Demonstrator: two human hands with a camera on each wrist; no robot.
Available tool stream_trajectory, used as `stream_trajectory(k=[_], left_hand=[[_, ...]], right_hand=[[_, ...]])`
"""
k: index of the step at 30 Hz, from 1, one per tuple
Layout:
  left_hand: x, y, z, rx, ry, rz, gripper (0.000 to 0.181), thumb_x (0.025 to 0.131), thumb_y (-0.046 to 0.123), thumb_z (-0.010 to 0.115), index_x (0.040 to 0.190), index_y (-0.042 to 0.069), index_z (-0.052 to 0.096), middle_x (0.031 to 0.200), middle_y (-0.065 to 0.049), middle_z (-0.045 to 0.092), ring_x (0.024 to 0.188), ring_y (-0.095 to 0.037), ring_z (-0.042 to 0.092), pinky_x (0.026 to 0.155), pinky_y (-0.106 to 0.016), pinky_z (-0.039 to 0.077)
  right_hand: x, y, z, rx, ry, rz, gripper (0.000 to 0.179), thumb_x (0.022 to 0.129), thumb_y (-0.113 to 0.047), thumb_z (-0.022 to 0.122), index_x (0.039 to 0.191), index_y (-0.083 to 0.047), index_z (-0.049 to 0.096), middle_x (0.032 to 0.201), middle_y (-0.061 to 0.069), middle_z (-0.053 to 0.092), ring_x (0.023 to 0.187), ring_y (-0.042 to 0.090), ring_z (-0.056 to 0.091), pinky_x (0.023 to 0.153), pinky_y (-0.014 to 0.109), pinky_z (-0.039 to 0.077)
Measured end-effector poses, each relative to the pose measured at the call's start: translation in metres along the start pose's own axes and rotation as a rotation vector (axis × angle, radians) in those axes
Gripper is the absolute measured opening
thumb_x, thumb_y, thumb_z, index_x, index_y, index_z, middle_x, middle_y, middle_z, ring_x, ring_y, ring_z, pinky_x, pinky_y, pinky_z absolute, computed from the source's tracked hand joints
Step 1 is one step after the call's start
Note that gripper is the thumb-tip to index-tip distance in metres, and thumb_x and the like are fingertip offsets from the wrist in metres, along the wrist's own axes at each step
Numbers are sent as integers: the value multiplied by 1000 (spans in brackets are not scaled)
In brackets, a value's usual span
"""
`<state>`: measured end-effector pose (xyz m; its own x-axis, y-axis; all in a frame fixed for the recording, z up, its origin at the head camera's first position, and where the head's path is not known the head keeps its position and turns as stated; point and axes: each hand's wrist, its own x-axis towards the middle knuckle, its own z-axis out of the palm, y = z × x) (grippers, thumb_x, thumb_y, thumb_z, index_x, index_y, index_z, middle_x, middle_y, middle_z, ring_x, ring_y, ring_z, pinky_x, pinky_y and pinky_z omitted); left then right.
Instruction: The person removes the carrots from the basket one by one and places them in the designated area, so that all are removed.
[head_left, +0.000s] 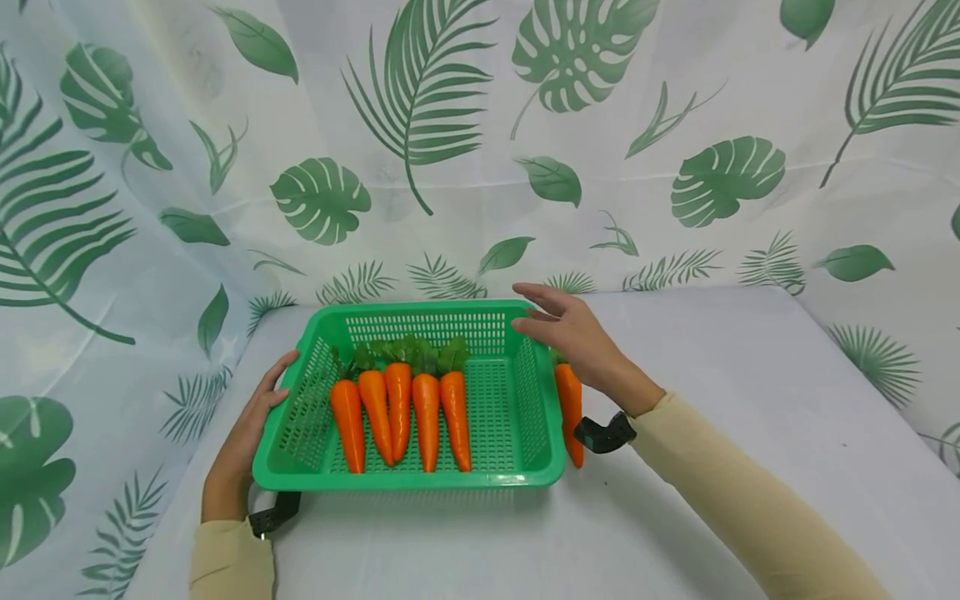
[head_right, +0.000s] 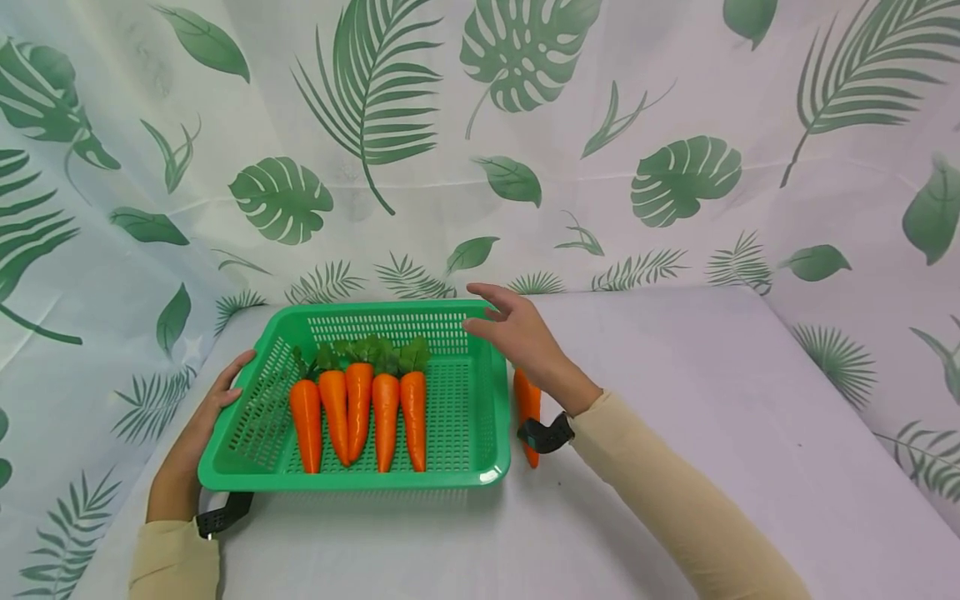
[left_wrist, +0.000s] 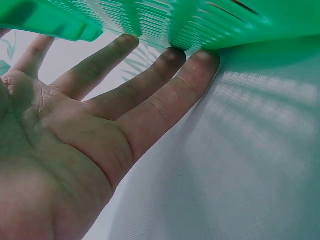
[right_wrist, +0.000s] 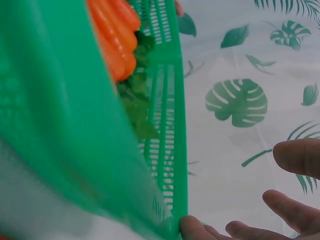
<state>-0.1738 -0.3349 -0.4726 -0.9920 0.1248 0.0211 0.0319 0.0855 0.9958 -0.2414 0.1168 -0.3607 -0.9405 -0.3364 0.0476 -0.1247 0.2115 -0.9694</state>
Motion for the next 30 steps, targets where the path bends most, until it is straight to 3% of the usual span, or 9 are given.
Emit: stream_trajectory(k=[8, 17, 30], left_hand=[[0, -1, -2, 18, -4, 12, 55, 119, 30, 31, 173, 28, 23, 171, -17, 13, 118, -12, 54, 90, -24, 51], [1, -1, -2, 6, -25, 31, 56, 119, 30, 31, 174, 26, 22, 173, -16, 10, 121, -12, 52, 92, -24, 50], [1, -2, -1, 5, -23, 33, 57, 119, 30, 32, 174, 24, 21, 174, -16, 8, 122, -12, 52, 93, -24, 50]], right_hand=[[7, 1, 16, 14, -36, 37, 60, 105, -12, 67, 162, -5, 47, 171, 15, 32, 154, 44, 35, 119, 59, 37], [10, 0, 27, 144, -72, 150, 61, 104, -8, 67, 162, -3, 46, 168, 22, 35, 147, 41, 46, 118, 55, 40], [18, 0, 45, 120, -112, 216, 57, 107, -7, 64, 161, -3, 47, 166, 24, 37, 146, 42, 47, 116, 56, 42]])
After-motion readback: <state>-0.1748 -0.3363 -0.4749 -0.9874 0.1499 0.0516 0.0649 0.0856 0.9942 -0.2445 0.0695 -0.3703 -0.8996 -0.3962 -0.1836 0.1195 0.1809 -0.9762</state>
